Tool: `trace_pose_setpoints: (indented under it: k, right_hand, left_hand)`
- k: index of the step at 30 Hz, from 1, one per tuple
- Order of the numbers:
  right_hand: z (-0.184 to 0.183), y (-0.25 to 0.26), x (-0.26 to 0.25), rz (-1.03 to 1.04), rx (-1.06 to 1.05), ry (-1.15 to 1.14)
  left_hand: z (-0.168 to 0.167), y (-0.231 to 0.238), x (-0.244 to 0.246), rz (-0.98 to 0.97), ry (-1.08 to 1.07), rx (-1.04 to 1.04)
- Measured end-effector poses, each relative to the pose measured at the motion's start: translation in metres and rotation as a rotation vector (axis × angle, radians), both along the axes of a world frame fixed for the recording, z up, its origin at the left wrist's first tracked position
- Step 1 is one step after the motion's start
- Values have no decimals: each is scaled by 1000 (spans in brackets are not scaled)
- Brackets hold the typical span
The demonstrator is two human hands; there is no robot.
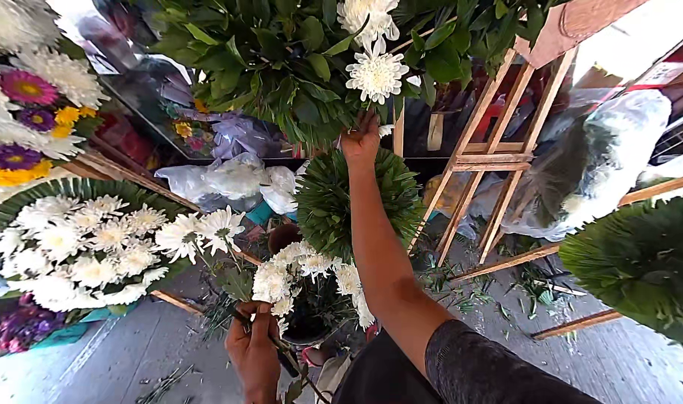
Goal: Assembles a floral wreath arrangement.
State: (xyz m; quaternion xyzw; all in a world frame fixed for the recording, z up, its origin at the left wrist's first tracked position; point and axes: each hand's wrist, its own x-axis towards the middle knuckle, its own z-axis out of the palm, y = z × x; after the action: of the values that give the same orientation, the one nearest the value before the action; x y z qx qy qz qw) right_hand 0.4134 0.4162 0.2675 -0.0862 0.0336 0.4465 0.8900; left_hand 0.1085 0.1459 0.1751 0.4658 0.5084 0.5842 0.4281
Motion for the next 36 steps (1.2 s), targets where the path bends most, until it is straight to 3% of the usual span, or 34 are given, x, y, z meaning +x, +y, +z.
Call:
trace_pose_setpoints:
  k: [6,13,16,19,21,23,26,28,31,34,36]
  right_hand:
    - [15,6,1,5,-19,64]
    - [18,9,10,66,106,76]
    - [-9,-32,-1,165,-45,-146]
    - [-42,-103,-52,393,-324,-653]
    - [-50,-139,-88,559,-339,-907]
    - [-44,-155,-112,756,-257,-1031]
    - [-30,-155,-122,892,-160,-922]
    - [-25,-158,-119,858,-115,-863]
    - [-27,-178,-114,655,-29,-983]
    - [-25,-210,-113,394,37,-963]
    - [-19,-227,-110,345,32,-911]
  left_hand:
    - [-2,1,-2,-11,-5,-11]
    - [6,11,1,28,81,40]
    - [11,10,0,2,132,97]
    - [17,10,-3,-37,166,169]
    - [19,8,-1,-86,175,202]
    - [20,5,2,-139,173,222]
    - [23,2,9,-195,107,185]
    - [24,-1,16,-160,2,136]
    - [30,2,27,2,-153,19]
    - [29,14,32,101,-39,-102]
    - [27,17,34,15,111,-83]
